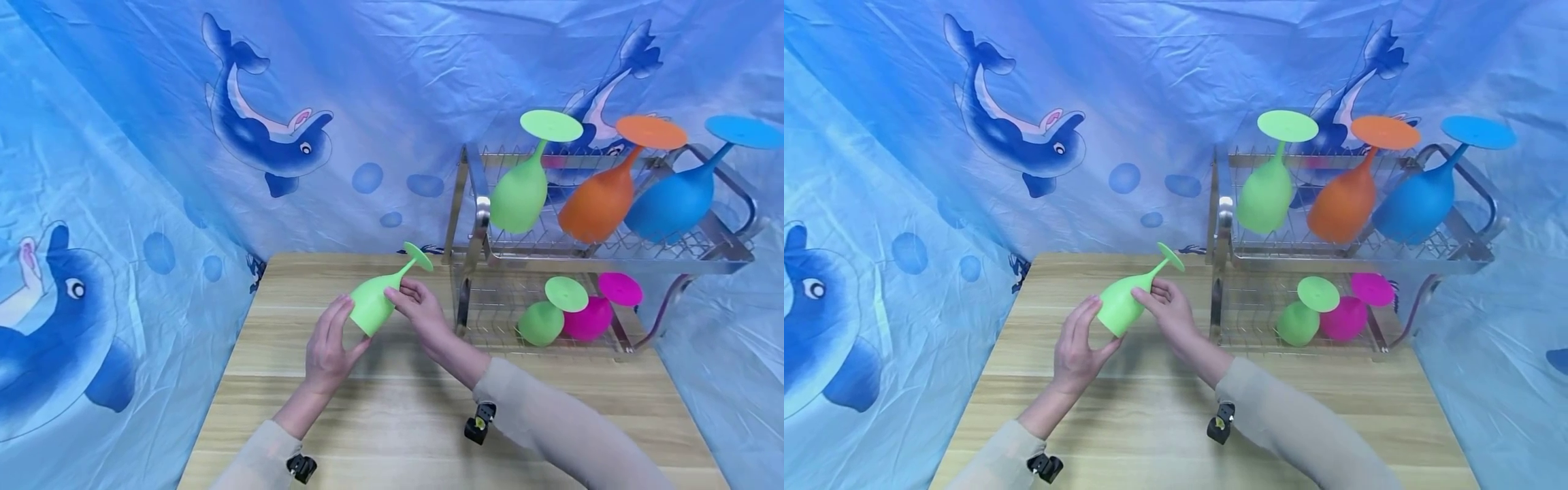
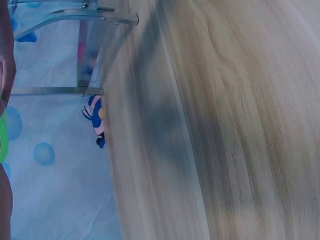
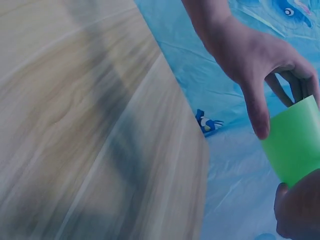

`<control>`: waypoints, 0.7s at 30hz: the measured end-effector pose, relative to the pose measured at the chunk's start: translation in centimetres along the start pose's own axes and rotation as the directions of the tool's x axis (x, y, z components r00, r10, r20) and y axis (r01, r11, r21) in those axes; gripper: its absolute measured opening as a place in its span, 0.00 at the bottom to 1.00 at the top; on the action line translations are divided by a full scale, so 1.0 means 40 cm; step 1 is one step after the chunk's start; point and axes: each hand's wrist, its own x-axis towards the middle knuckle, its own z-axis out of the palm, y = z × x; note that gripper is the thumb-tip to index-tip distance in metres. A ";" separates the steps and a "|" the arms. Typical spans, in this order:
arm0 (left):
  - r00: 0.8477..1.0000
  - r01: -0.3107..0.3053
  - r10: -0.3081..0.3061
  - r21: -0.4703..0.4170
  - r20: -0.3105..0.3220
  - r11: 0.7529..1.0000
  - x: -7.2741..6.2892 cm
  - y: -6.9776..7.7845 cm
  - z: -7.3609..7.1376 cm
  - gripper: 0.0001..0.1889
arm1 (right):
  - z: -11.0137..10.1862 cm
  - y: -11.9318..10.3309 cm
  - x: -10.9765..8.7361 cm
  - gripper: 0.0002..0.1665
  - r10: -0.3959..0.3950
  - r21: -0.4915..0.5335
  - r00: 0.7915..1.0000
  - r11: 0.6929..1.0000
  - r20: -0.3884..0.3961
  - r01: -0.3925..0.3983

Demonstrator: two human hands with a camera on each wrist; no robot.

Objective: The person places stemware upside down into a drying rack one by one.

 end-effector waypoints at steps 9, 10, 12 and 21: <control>1.000 -0.024 0.024 0.028 0.003 0.999 -0.006 -0.004 0.003 0.42 | 0.044 0.005 0.020 0.36 0.029 -0.005 0.995 1.000 -0.101 -0.029; 1.000 -0.025 0.025 0.030 0.001 0.999 -0.008 -0.005 0.004 0.41 | 0.047 0.006 0.021 0.36 0.031 -0.001 0.995 1.000 -0.100 -0.031; 1.000 -0.027 0.027 0.036 -0.005 0.999 -0.011 -0.007 0.004 0.40 | 0.052 0.008 0.021 0.36 0.035 0.004 0.995 0.999 -0.097 -0.035; 1.000 -0.016 0.016 0.047 -0.011 0.999 -0.019 -0.013 0.010 0.37 | 0.054 0.014 0.029 0.35 0.030 -0.015 0.996 0.999 -0.085 -0.032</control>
